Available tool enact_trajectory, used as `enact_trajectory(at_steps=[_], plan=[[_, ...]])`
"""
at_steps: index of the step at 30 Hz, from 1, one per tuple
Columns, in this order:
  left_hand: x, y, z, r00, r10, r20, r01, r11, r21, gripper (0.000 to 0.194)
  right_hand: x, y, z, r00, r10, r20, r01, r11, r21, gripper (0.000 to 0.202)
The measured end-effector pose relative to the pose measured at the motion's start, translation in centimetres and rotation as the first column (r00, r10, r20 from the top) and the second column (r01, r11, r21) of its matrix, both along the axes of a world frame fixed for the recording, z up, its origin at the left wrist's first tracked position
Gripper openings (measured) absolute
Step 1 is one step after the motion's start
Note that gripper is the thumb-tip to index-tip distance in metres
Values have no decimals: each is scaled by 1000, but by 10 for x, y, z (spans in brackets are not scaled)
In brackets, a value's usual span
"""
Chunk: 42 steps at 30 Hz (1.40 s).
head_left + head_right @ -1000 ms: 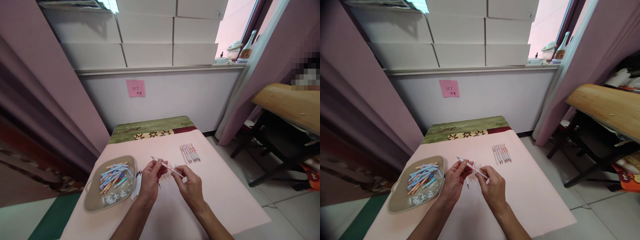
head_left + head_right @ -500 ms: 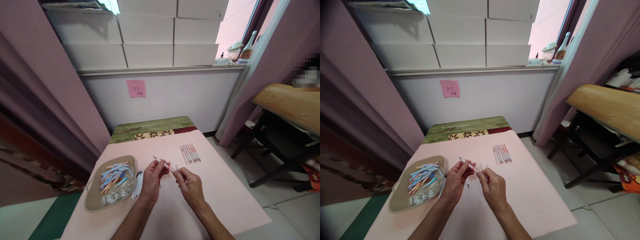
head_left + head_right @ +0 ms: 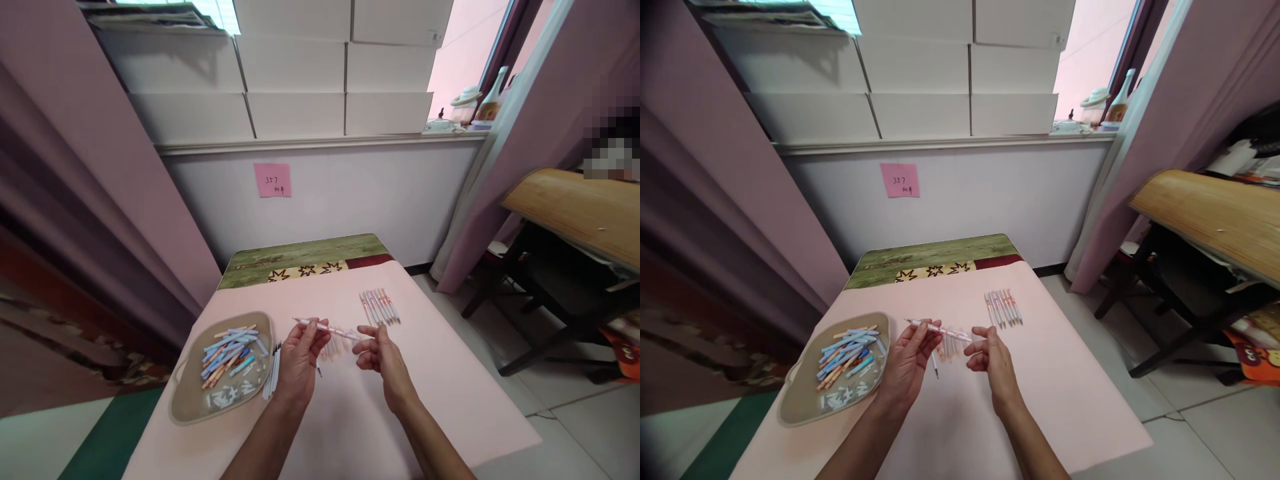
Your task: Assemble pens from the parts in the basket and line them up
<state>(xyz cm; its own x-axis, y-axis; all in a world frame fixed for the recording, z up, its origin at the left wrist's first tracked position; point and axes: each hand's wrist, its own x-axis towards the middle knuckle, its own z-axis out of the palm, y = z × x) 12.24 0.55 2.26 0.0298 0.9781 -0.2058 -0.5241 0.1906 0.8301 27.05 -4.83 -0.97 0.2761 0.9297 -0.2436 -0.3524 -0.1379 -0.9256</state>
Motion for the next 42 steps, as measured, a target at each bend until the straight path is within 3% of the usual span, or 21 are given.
enact_trajectory(at_steps=[2, 4, 6, 9, 11, 13, 15, 17, 22, 26, 31, 37, 42], plan=[[-4, -5, 1, 987, 43, -158, -19, 989, 149, 22, 2, 0, -5, 998, -31, -46, 29, 999, -40, 58], [-9, -12, 0, 909, 89, -406, 84, 917, 391, 21, 0, -1, -7, 991, 63, -120, -72, 995, -70, 54], [-16, -18, -6, 766, 169, -620, 323, 733, 599, 24, -5, -3, -8, 955, 189, -230, -207, 976, -60, 51], [-24, -23, -25, 555, 322, -767, 642, 421, 642, 35, -11, -7, -9, 894, 283, -346, -301, 954, 2, 43], [-26, -25, -38, 478, 427, -768, 732, 291, 617, 40, -12, -8, -13, 888, 326, -325, -338, 941, 21, 39], [-27, -26, -48, 459, 511, -727, 749, 217, 626, 46, -8, -6, -18, 916, 370, -155, -375, 927, -5, 39], [-29, -30, -57, 452, 543, -707, 746, 204, 634, 54, 0, 0, -25, 914, 356, 195, -346, 934, -84, 44], [-33, -35, -67, 430, 539, -724, 749, 235, 619, 60, 11, 10, -31, 809, 279, 517, -234, 960, -151, 46], [-55, -48, -105, 390, 543, -743, 758, 269, 595, 58, 42, 54, -41, 541, 151, 828, 31, 980, -198, 28], [-68, -55, -126, 377, 546, -748, 744, 302, 596, 55, 49, 93, -46, 328, 204, 922, 120, 959, -255, 22], [-68, -59, -126, 356, 534, -767, 727, 358, 586, 51, 43, 114, -57, 150, 280, 948, 183, 935, -305, 25], [-63, -62, -120, 347, 515, -784, 735, 370, 568, 39, 34, 113, -68, 29, 349, 937, 165, 923, -349, 29], [-62, -62, -121, 368, 540, -757, 722, 347, 599, 28, 38, 122, -64, -3, 369, 929, 213, 908, -360, 31]])
